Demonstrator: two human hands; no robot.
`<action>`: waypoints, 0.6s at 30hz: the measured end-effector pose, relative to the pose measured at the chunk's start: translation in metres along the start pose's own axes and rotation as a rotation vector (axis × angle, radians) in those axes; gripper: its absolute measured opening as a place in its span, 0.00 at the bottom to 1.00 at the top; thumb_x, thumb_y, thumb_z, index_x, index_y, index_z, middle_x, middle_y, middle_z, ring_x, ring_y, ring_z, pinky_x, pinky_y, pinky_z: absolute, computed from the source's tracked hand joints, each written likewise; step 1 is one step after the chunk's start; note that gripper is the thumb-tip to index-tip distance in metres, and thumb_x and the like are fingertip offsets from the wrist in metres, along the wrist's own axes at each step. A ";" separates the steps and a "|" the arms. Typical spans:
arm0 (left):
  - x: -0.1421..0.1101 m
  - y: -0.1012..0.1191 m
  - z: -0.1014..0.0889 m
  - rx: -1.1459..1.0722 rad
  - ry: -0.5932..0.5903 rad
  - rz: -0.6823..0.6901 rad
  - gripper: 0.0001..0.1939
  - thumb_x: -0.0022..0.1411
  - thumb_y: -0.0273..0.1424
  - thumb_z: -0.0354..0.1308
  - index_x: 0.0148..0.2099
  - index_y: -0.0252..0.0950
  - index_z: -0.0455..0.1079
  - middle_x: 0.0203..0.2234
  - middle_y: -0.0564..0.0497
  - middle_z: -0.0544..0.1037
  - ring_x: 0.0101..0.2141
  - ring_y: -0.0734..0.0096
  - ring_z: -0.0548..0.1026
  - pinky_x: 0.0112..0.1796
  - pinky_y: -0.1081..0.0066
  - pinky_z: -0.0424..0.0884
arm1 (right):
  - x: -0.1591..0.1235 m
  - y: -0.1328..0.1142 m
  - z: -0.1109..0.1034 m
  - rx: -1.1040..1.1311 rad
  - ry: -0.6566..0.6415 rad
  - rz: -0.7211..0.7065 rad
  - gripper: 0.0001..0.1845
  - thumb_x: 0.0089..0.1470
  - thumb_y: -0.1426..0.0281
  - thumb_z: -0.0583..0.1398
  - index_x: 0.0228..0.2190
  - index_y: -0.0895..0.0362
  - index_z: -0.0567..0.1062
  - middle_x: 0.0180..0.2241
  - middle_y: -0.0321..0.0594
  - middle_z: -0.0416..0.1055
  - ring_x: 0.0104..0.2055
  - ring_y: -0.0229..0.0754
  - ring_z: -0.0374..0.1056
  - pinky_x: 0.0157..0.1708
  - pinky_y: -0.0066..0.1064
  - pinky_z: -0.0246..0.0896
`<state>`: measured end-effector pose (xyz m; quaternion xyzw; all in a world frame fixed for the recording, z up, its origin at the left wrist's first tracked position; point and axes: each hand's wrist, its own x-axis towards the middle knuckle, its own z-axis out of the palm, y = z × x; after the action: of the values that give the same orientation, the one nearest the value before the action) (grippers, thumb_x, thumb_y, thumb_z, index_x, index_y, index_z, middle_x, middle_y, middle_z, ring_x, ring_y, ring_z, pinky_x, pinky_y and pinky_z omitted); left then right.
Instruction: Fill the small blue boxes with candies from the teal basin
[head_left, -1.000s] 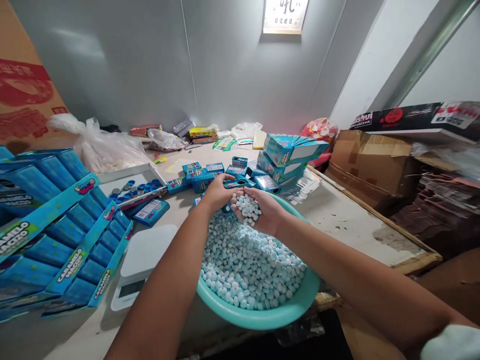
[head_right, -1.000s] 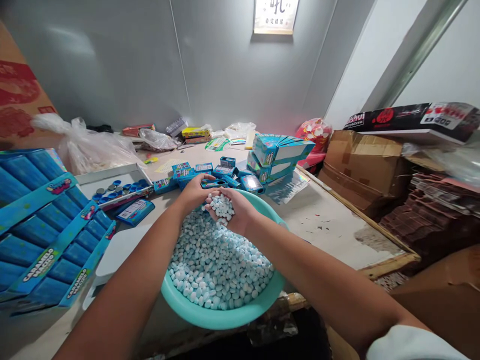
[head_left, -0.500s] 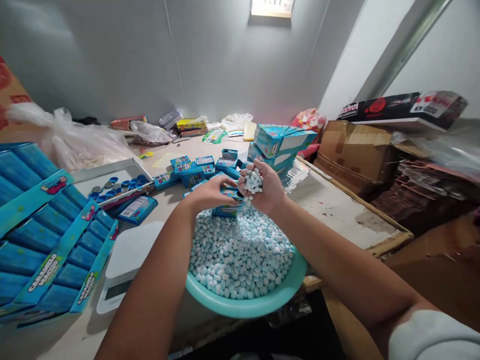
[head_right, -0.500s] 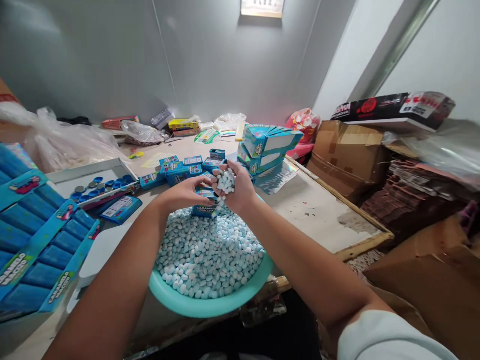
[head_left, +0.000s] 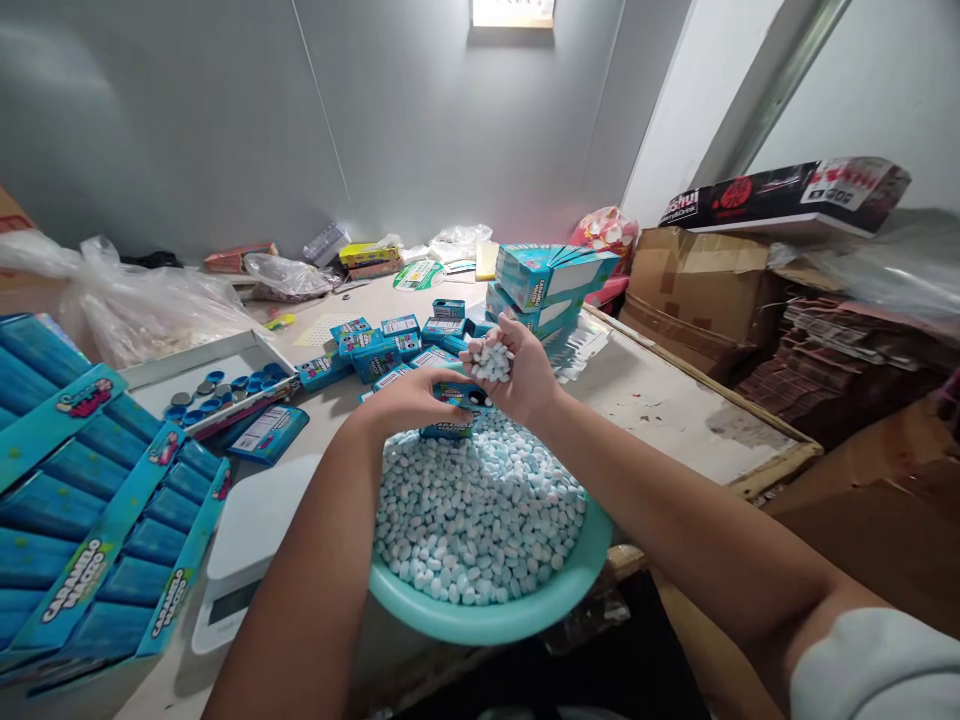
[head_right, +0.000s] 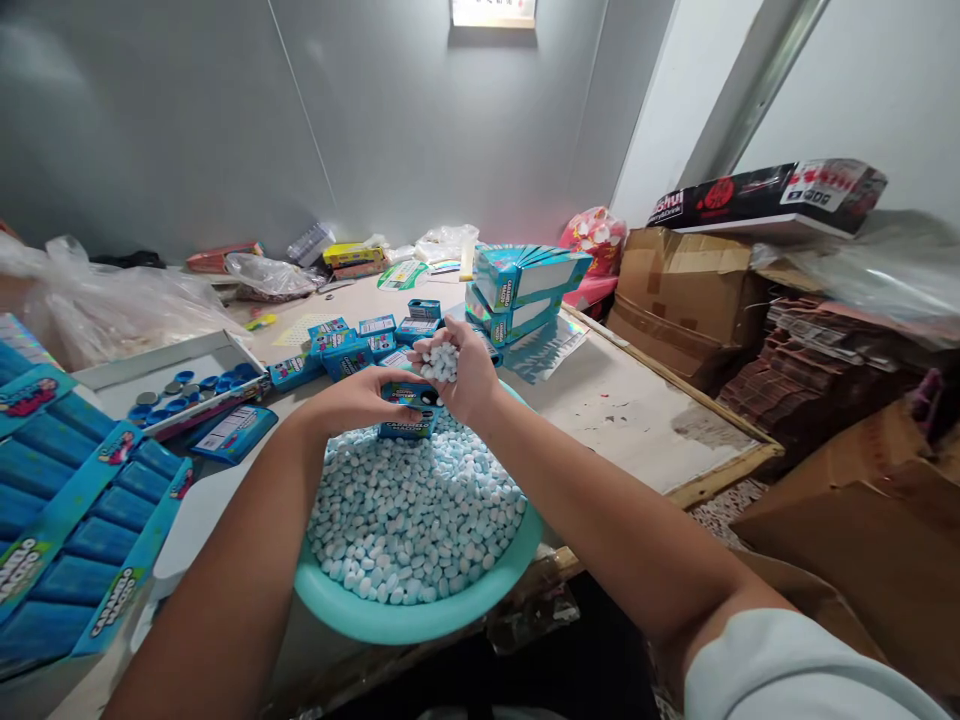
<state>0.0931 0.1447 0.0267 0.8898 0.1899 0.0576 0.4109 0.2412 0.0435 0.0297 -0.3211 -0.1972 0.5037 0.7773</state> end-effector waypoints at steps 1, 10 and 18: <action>0.000 -0.001 0.000 0.001 0.003 -0.001 0.36 0.48 0.48 0.71 0.59 0.45 0.76 0.54 0.51 0.79 0.57 0.48 0.73 0.56 0.59 0.68 | 0.000 0.001 0.000 -0.012 0.001 -0.002 0.20 0.56 0.59 0.61 0.17 0.54 0.68 0.20 0.36 0.71 0.30 0.41 0.73 0.32 0.32 0.67; 0.002 -0.005 0.001 -0.023 0.027 -0.013 0.36 0.46 0.47 0.71 0.58 0.43 0.76 0.55 0.50 0.78 0.57 0.47 0.72 0.58 0.57 0.67 | -0.005 0.005 0.001 -0.224 -0.136 -0.089 0.24 0.53 0.50 0.64 0.18 0.54 0.74 0.23 0.37 0.75 0.30 0.39 0.72 0.42 0.33 0.67; 0.000 0.000 -0.001 -0.080 0.218 -0.078 0.25 0.47 0.42 0.70 0.48 0.40 0.81 0.43 0.50 0.83 0.47 0.52 0.78 0.49 0.61 0.73 | 0.008 0.007 -0.013 -0.629 0.087 -0.162 0.19 0.61 0.55 0.58 0.28 0.54 0.79 0.28 0.37 0.76 0.33 0.40 0.71 0.40 0.31 0.63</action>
<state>0.0932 0.1457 0.0278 0.8532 0.2653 0.1454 0.4248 0.2486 0.0489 0.0152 -0.5501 -0.3345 0.3406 0.6852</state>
